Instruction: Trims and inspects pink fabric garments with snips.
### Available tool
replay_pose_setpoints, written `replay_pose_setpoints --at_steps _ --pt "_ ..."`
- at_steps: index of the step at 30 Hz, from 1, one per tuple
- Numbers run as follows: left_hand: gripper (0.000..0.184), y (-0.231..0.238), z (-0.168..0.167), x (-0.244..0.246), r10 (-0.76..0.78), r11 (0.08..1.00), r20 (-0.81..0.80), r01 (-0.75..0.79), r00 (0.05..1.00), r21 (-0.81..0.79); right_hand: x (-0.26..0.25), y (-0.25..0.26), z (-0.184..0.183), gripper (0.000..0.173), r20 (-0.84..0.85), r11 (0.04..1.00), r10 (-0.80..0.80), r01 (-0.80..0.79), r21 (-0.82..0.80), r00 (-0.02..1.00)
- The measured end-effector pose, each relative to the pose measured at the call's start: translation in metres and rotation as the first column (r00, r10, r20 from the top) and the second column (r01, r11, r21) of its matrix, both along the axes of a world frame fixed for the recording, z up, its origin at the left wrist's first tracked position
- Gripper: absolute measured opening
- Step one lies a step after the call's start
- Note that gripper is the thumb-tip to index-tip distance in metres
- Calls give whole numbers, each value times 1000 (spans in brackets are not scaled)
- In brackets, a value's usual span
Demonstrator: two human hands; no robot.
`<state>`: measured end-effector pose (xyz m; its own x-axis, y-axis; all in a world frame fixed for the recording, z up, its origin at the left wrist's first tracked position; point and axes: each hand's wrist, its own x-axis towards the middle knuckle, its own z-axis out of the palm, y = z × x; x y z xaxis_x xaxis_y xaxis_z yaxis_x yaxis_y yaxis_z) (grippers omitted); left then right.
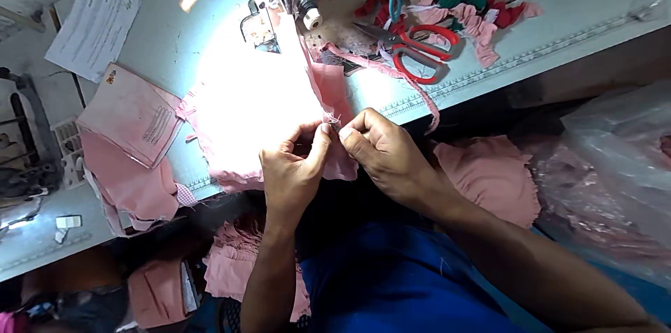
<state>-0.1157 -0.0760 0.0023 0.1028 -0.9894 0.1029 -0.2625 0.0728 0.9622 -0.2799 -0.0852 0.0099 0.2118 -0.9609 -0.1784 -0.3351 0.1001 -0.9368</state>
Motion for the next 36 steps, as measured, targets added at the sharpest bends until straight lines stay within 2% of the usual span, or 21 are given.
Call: replay_pose_setpoints --at_steps 21,26,31,33,36 --pt "9 0 -4 -1 23 1000 -18 -23 1000 -1 6 -2 -1 16 -18 999 -40 40 -2 999" --pt "10 -1 -5 0 10 1000 -38 -10 999 0 6 -6 -7 18 122 998 -35 28 57 992" --pt "8 -2 -7 2 -12 1000 -90 11 996 -11 7 -10 -11 24 499 935 -113 -77 345 859" --pt "8 -3 -7 3 -18 1000 -108 17 994 -10 5 -11 -10 24 527 920 -112 -112 376 842" --pt "8 -1 -8 2 -9 1000 -106 9 994 -4 4 -9 -10 22 464 948 -77 -79 308 883"
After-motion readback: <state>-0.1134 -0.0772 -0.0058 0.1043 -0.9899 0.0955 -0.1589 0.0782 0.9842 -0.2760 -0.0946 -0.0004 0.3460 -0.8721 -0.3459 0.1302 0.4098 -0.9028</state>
